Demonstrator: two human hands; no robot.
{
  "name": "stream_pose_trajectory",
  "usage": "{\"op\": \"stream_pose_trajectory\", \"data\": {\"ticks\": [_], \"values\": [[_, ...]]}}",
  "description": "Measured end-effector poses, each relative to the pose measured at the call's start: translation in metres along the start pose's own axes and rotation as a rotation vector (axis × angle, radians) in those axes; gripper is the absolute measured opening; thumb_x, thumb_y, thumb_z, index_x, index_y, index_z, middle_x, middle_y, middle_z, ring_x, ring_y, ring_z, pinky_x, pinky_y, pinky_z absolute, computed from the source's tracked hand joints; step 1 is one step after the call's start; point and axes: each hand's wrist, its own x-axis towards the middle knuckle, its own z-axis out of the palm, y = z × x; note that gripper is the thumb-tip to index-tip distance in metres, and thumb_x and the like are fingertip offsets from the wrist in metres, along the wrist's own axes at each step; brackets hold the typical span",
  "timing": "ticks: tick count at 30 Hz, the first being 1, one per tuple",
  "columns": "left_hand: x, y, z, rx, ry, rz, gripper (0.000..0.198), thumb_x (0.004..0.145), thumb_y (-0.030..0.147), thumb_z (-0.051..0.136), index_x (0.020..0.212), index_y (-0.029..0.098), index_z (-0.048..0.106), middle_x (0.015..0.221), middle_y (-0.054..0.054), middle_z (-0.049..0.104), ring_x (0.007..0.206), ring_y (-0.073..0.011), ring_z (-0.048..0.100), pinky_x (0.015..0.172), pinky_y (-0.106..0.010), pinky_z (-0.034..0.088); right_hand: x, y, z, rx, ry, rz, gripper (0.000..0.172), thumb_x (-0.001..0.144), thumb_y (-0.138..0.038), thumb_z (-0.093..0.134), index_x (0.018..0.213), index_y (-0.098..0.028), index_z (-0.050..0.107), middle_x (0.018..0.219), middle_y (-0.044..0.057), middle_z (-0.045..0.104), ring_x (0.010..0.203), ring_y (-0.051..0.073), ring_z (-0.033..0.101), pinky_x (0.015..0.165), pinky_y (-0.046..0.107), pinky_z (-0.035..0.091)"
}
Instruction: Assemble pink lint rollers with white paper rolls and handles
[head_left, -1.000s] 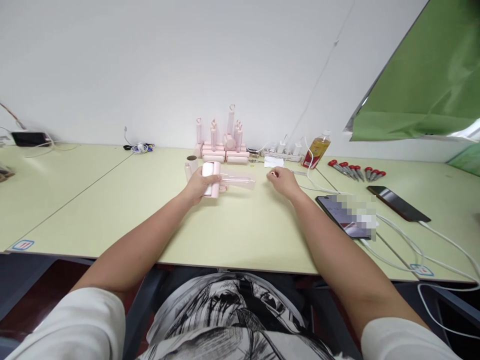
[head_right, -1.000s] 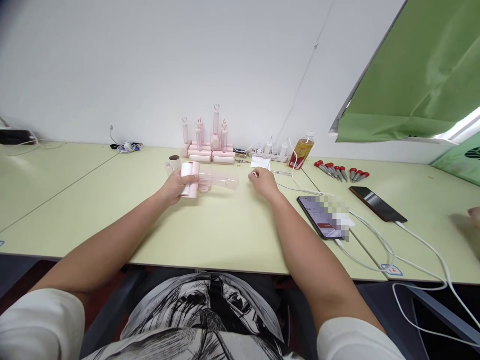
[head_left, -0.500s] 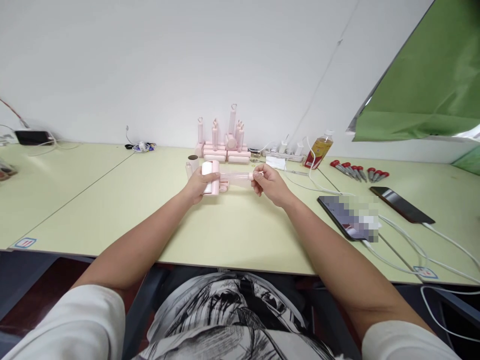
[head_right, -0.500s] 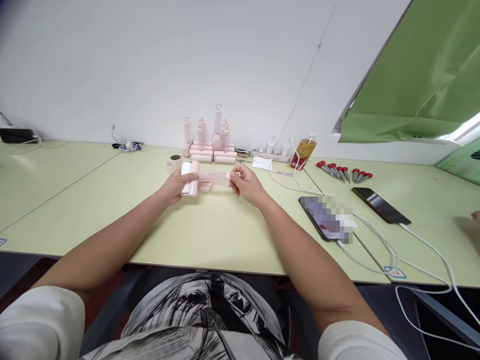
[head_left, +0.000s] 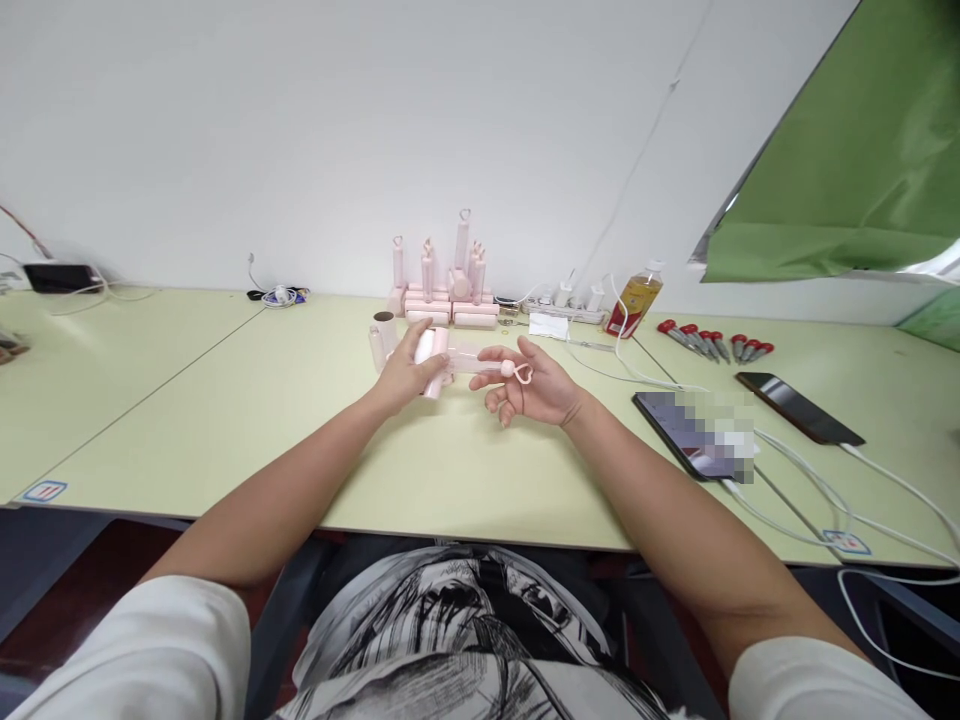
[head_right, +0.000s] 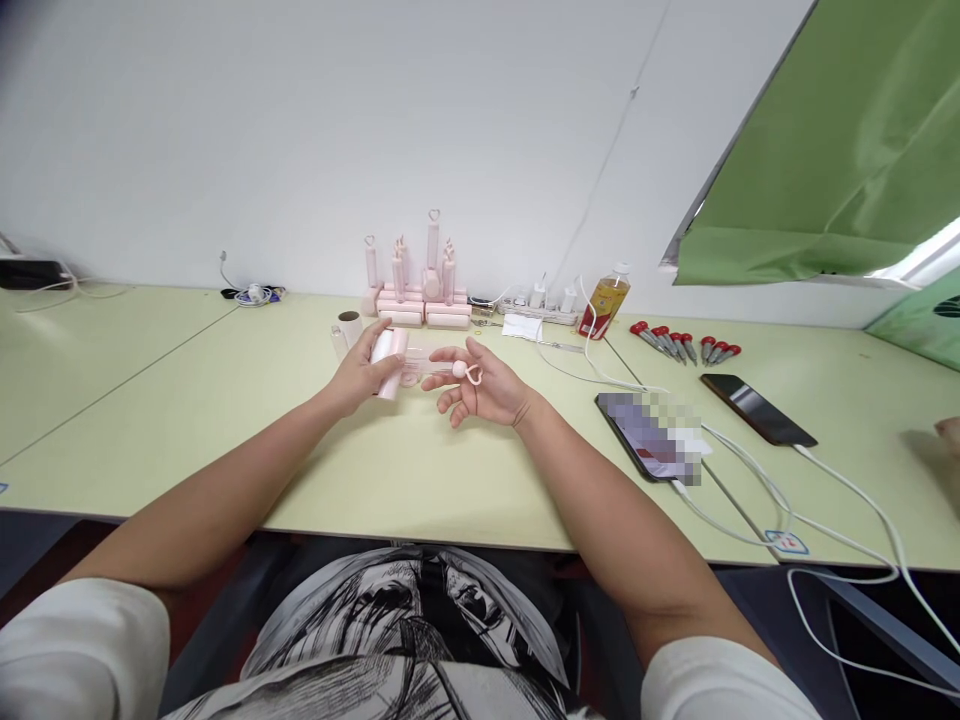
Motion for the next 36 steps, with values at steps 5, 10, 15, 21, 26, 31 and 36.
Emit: {"op": "stream_pose_trajectory", "data": {"ticks": [5,10,15,21,26,31,36], "values": [[0.000,0.004,-0.001,0.090,0.013,0.128,0.071,0.082,0.040,0.064,0.147,0.025,0.040,0.151,-0.010,0.042,0.131,-0.0305,0.048,0.107,-0.047,0.042,0.003,0.002,0.006,0.052,0.019,-0.070,0.032,0.091,-0.054,0.040,0.095,-0.022,0.048,0.076,0.000,0.063,0.055,0.015,0.058,0.053,0.033,0.054],[0.002,0.002,-0.003,0.214,0.005,0.253,0.068,0.085,0.043,0.061,0.147,0.024,0.040,0.152,-0.010,0.043,0.140,-0.0290,0.039,0.116,-0.048,0.030,0.007,0.004,0.009,0.070,0.085,-0.093,0.016,0.084,-0.037,0.044,0.081,-0.022,0.047,0.060,-0.003,0.049,0.044,0.012,0.043,0.050,0.031,0.049],[0.001,0.002,-0.003,0.249,0.015,0.287,0.068,0.086,0.049,0.060,0.146,0.022,0.040,0.150,-0.012,0.044,0.138,-0.0293,0.042,0.114,-0.046,0.034,0.008,0.006,0.010,0.089,0.149,-0.091,0.013,0.081,-0.032,0.046,0.074,-0.022,0.046,0.055,-0.005,0.040,0.040,0.010,0.033,0.045,0.027,0.043],[-0.001,0.005,-0.003,0.289,0.017,0.328,0.068,0.086,0.051,0.059,0.144,0.021,0.040,0.148,-0.012,0.046,0.135,-0.0287,0.045,0.112,-0.045,0.037,0.007,0.005,0.008,0.097,0.132,-0.094,0.022,0.086,-0.037,0.044,0.070,-0.021,0.046,0.050,-0.006,0.037,0.038,0.009,0.029,0.044,0.027,0.044],[-0.001,0.005,-0.006,0.308,0.005,0.359,0.068,0.086,0.052,0.058,0.143,0.021,0.040,0.148,-0.013,0.045,0.134,-0.0292,0.045,0.112,-0.045,0.037,0.007,0.007,0.009,0.074,0.100,-0.104,0.033,0.089,-0.046,0.044,0.068,-0.021,0.046,0.048,-0.007,0.035,0.037,0.009,0.030,0.045,0.028,0.046],[-0.002,0.012,-0.006,0.213,0.006,0.349,0.071,0.083,0.055,0.062,0.142,0.021,0.042,0.149,-0.014,0.043,0.137,-0.0315,0.040,0.116,-0.047,0.031,0.008,0.007,0.015,0.076,0.083,-0.137,0.040,0.092,-0.055,0.043,0.070,-0.022,0.048,0.048,-0.008,0.033,0.039,0.009,0.031,0.048,0.029,0.049],[0.001,0.025,-0.007,-0.216,-0.008,0.099,0.087,0.079,0.061,0.063,0.151,0.028,0.027,0.136,-0.012,0.055,0.120,-0.0344,0.058,0.096,-0.050,0.051,0.000,-0.004,0.016,0.051,0.100,-0.148,0.043,0.093,-0.060,0.040,0.077,-0.023,0.052,0.053,-0.006,0.039,0.046,0.012,0.042,0.055,0.034,0.053]]}}
